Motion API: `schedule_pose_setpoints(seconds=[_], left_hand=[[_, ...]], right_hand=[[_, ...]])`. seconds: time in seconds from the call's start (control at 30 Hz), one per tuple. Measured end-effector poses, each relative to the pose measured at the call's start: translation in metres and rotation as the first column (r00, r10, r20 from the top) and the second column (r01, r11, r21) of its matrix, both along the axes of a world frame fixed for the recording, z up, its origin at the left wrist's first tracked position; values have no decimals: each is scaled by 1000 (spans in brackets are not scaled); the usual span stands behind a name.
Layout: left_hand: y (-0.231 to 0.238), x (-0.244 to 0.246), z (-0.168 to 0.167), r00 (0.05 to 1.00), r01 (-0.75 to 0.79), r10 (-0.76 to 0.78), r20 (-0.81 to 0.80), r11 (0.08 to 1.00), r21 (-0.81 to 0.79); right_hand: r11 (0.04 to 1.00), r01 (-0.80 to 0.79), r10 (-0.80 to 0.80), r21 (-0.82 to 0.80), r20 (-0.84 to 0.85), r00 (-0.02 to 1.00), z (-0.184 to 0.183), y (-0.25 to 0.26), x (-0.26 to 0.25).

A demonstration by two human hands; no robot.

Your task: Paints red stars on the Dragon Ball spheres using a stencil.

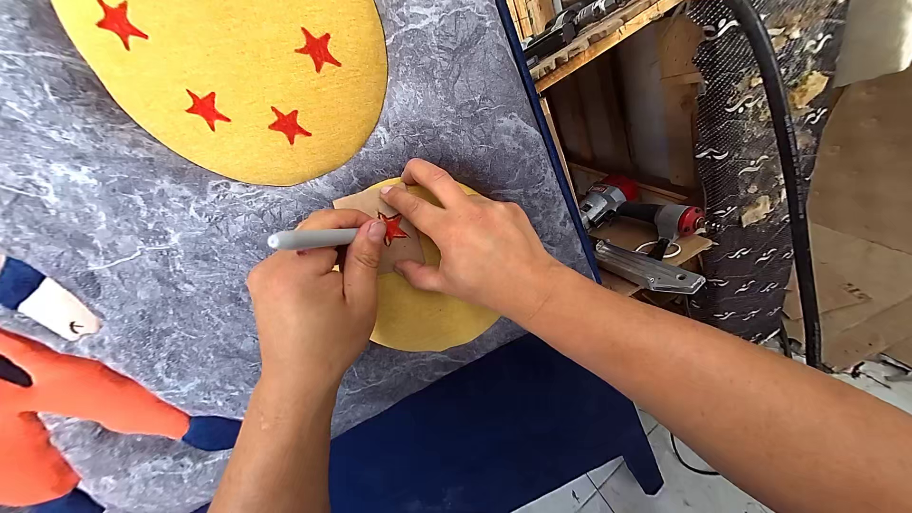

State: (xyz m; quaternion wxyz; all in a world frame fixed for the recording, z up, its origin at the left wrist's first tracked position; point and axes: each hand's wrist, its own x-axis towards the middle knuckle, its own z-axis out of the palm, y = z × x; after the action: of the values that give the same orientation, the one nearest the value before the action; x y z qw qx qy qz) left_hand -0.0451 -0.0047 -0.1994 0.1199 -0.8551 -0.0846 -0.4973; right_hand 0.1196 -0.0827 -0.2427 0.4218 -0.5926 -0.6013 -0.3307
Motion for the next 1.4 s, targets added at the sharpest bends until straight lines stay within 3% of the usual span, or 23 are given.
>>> schedule_pose_setpoints(seconds=[0.1,0.43,0.53,0.57,0.7,0.83,1.0,1.4], left_hand=[[0,8,-6,998,66,-66,21,997,-26],[2,0,-1,997,79,-78,19,996,-49],[12,-17,-4,951,280,-273,145,960,-29],[15,-24,-7,950,285,-283,131,958,0],[21,-42,-10,995,97,-92,-43,985,142],[25,-40,0,993,94,-78,-88,975,202],[28,-33,9,963,24,25,-269,983,179],[25,-25,14,963,48,7,-270,979,198]], right_hand=[[1000,-5,5,-2,6,1000,1,0,1],[1000,-1,1,13,10,1000,0,1,1],[1000,1,-2,22,9,1000,-1,1,1],[1000,0,-1,26,12,1000,-2,1,2],[998,-3,1,64,26,1000,-4,3,2],[996,14,-16,84,31,999,-6,4,3],[992,10,-15,124,42,999,-8,4,5],[992,5,-11,123,47,999,-8,4,8]])
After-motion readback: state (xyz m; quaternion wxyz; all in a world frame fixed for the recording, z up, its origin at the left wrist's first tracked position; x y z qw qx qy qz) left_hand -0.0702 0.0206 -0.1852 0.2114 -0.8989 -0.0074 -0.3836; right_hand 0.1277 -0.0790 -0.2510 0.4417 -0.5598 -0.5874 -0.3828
